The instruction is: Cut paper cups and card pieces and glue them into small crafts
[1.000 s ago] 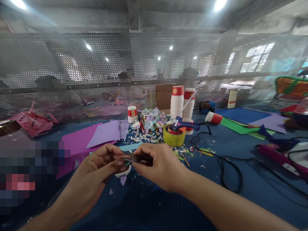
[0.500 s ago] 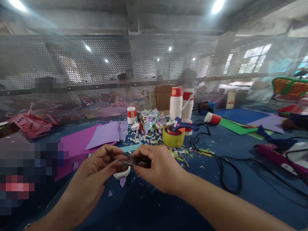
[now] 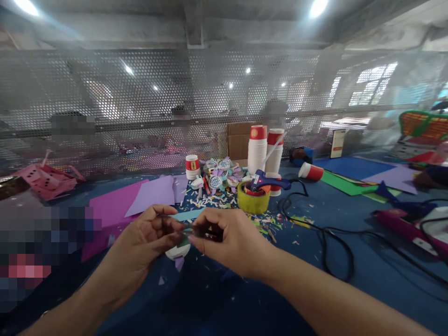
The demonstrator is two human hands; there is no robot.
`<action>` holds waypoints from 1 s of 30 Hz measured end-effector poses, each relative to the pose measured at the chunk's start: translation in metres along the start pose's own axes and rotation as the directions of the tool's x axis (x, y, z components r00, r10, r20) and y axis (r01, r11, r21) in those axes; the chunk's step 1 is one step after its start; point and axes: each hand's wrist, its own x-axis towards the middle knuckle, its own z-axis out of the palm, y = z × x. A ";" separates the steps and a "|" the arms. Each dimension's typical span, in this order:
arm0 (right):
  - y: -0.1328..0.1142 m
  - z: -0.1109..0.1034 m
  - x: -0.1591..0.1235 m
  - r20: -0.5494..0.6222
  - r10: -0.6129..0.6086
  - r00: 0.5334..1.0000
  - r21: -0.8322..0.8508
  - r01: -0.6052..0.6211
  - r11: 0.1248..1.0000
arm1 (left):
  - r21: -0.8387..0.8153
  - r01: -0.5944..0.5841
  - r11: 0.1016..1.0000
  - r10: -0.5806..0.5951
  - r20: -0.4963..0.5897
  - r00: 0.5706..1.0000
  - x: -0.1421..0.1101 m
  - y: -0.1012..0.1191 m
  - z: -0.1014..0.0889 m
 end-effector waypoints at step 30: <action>0.006 0.006 0.004 -0.110 0.054 0.992 0.165 -0.035 0.986 | -0.163 0.147 0.976 -0.140 0.053 0.989 -0.008 -0.015 0.016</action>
